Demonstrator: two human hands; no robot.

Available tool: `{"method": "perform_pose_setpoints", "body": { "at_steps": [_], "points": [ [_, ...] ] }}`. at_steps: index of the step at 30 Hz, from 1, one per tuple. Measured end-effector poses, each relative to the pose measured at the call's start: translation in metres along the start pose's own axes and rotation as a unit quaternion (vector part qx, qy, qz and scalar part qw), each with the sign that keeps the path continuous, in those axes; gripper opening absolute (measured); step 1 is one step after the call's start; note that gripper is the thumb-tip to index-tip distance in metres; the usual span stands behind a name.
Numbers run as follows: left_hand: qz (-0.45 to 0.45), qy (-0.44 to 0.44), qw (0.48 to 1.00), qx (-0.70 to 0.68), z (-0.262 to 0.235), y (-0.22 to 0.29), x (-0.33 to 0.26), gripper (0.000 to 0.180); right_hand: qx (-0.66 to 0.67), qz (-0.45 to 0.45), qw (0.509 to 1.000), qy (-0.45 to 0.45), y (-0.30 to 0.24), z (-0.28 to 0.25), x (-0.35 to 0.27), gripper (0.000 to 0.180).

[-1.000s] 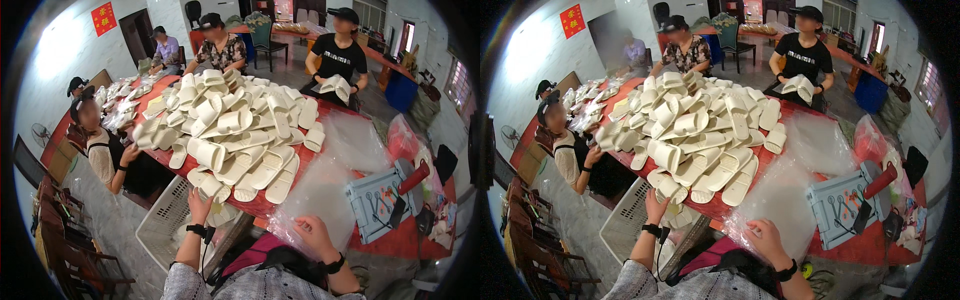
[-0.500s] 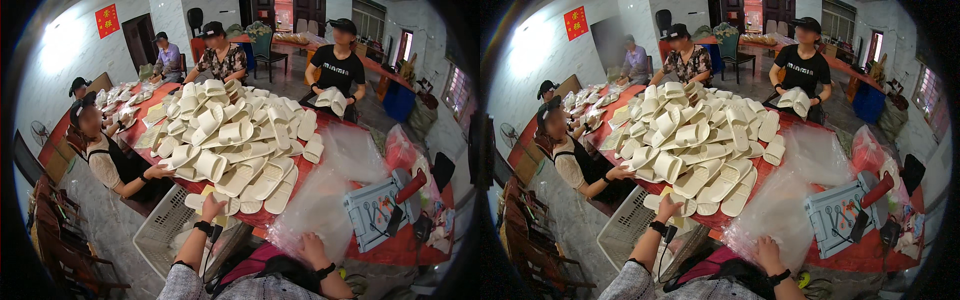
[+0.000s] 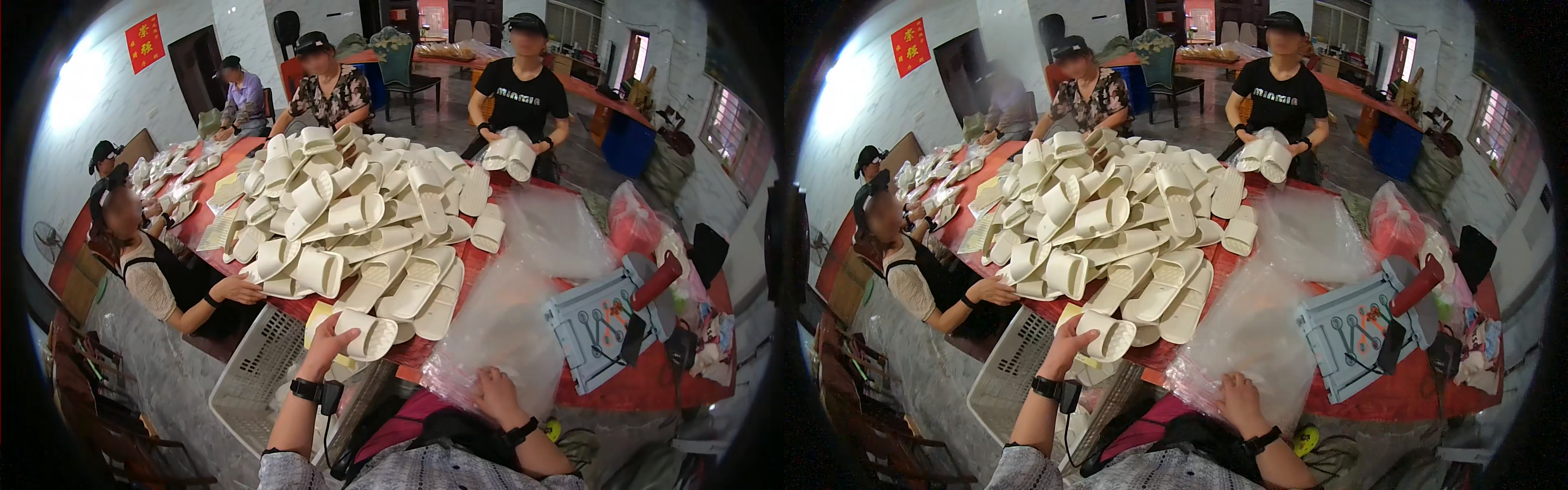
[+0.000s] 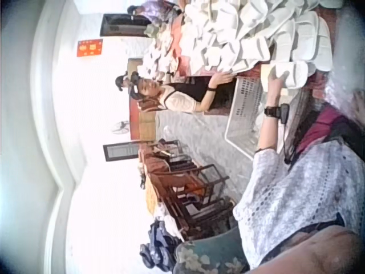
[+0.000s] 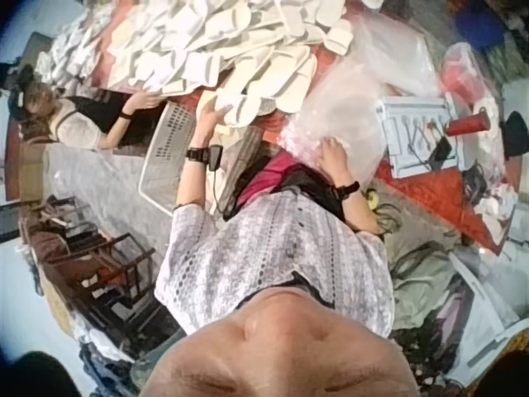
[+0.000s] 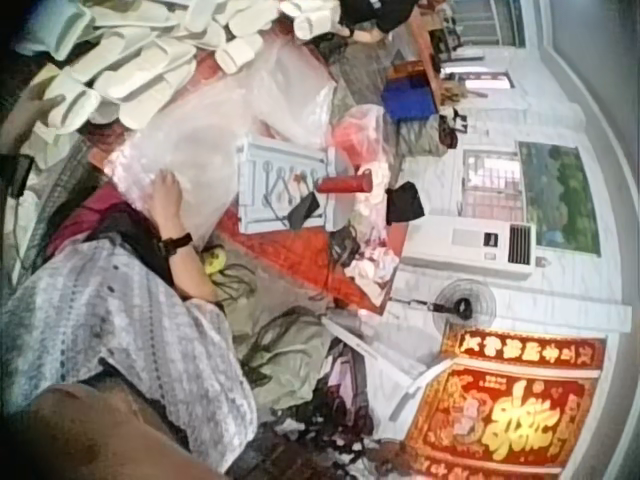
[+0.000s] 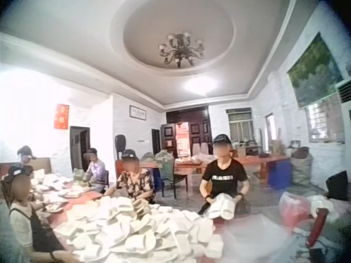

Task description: Placing pairs of slippers into plastic bags at a factory production table.

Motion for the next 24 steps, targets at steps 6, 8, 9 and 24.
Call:
{"method": "perform_pose_setpoints", "body": {
  "at_steps": [6,8,9,24],
  "points": [
    [0.034,-0.008,0.999,0.032,0.033,0.017,-0.007,0.056,0.012,0.014,1.0,-0.018,-0.001,0.004,0.0,0.06],
    [0.048,-0.01,0.999,0.021,0.04,0.018,-0.005,0.057,0.007,0.012,1.0,-0.01,0.0,0.003,0.001,0.06],
    [0.062,-0.005,0.998,0.009,0.041,0.018,-0.005,0.059,0.004,0.012,1.0,-0.009,0.0,0.004,0.001,0.06],
    [0.089,-0.024,0.994,-0.063,0.085,0.049,-0.002,0.05,-0.075,0.01,0.996,-0.042,0.013,0.045,0.003,0.05]
  ]
}}
Point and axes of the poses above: each hand's wrist, its own x-axis towards the middle knuckle, its own z-axis out of the palm, y = z × x, the point moved 8 cm from there along x, towards the middle knuckle, and after that the axes turned 10 degrees about -x, right-handed, at the moved point
